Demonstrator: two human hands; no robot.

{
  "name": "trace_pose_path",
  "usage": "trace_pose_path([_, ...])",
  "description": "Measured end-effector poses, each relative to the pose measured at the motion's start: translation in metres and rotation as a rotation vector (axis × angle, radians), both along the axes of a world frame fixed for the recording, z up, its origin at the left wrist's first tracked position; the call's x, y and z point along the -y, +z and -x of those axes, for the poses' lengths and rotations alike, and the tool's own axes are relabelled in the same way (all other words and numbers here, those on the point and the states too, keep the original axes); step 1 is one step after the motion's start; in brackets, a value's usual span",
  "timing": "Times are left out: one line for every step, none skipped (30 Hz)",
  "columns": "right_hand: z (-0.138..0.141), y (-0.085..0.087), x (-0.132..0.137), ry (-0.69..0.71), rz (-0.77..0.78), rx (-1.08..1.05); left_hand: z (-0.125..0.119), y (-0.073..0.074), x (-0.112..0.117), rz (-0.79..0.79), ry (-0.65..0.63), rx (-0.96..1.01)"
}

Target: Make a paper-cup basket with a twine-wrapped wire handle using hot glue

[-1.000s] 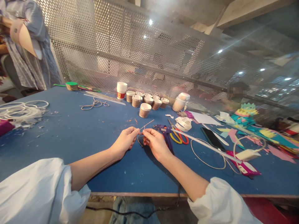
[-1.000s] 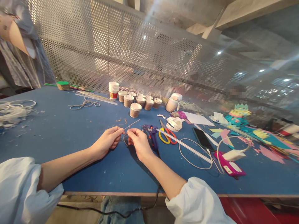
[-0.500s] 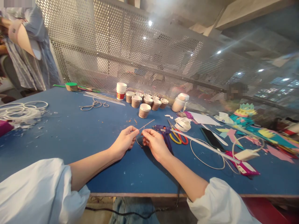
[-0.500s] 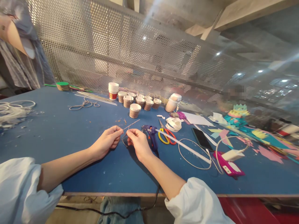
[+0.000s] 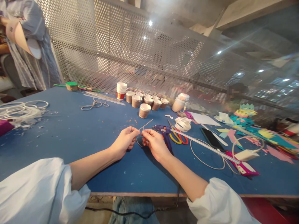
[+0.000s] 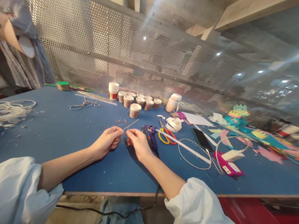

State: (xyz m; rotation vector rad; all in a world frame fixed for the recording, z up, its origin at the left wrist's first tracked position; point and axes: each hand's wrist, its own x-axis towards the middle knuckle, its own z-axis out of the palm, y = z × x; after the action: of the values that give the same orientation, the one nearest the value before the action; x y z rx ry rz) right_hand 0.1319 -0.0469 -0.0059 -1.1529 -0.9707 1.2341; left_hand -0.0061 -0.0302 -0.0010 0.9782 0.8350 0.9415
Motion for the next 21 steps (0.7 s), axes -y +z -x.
trace_pose_path([0.0001, 0.0002, 0.0002, 0.001, 0.0, 0.001, -0.0001, 0.0004, 0.0002, 0.002, 0.007, -0.003])
trace_pose_path([0.0002, 0.0003, 0.0004, 0.002, 0.001, 0.002, -0.0003, 0.0008, 0.0003, 0.002, 0.012, -0.003])
trace_pose_path([0.0003, 0.0005, 0.0005, 0.003, 0.001, 0.002, -0.0004, 0.0009, 0.0004, 0.0, 0.013, -0.001])
trace_pose_path([0.0004, 0.0007, 0.0007, 0.003, 0.001, 0.001, -0.0006, 0.0009, 0.0004, -0.004, 0.011, 0.002])
trace_pose_path([0.0004, 0.0008, 0.0008, 0.004, 0.001, 0.001, -0.0007, 0.0007, 0.0004, -0.01, 0.006, 0.006])
trace_pose_path([0.0004, 0.0008, 0.0009, 0.005, 0.001, 0.0, -0.0007, 0.0004, 0.0003, -0.015, 0.003, 0.008])
trace_pose_path([0.0004, 0.0008, 0.0009, 0.006, 0.001, -0.001, -0.0007, 0.0, 0.0001, -0.018, -0.002, 0.009])
trace_pose_path([0.0003, 0.0007, 0.0008, 0.006, 0.0, -0.001, -0.0007, -0.0005, -0.0002, -0.02, -0.004, 0.009])
trace_pose_path([0.0003, 0.0005, 0.0007, 0.005, -0.001, -0.001, -0.0006, -0.0011, -0.0005, -0.021, -0.007, 0.008])
trace_pose_path([0.0002, 0.0003, 0.0005, 0.005, -0.001, -0.001, -0.0006, -0.0016, -0.0008, -0.022, -0.011, 0.006])
trace_pose_path([0.0001, 0.0001, 0.0003, 0.004, 0.0, -0.001, -0.0005, -0.0021, -0.0011, -0.023, -0.016, 0.007])
trace_pose_path([0.0, -0.0001, 0.0002, 0.004, 0.0, -0.001, -0.0004, -0.0025, -0.0013, -0.025, -0.022, 0.009])
trace_pose_path([0.0, -0.0002, 0.0, 0.004, 0.001, -0.002, -0.0003, -0.0029, -0.0015, -0.026, -0.029, 0.014])
trace_pose_path([-0.0001, -0.0003, -0.0002, 0.004, 0.002, -0.002, -0.0002, -0.0032, -0.0016, -0.025, -0.033, 0.019])
trace_pose_path([-0.0002, -0.0004, -0.0003, 0.004, 0.002, -0.002, -0.0001, -0.0033, -0.0016, -0.022, -0.037, 0.026])
trace_pose_path([-0.0002, -0.0005, -0.0003, 0.005, 0.001, -0.001, -0.0001, -0.0034, -0.0015, -0.018, -0.04, 0.031])
trace_pose_path([-0.0003, -0.0005, -0.0003, 0.006, 0.001, -0.001, 0.0, -0.0034, -0.0013, -0.014, -0.044, 0.034])
trace_pose_path([-0.0004, -0.0006, -0.0002, 0.007, 0.0, 0.001, -0.0001, -0.0032, -0.0012, -0.009, -0.048, 0.035])
trace_pose_path([-0.0006, -0.0007, -0.0002, 0.008, -0.002, 0.001, -0.0001, -0.0029, -0.001, -0.006, -0.051, 0.034])
trace_pose_path([-0.0007, -0.0009, -0.0001, 0.009, -0.003, 0.002, -0.0002, -0.0026, -0.0008, -0.004, -0.051, 0.03])
trace_pose_path([-0.0008, -0.001, -0.0001, 0.011, -0.005, 0.002, -0.0003, -0.0023, -0.0007, -0.003, -0.048, 0.023])
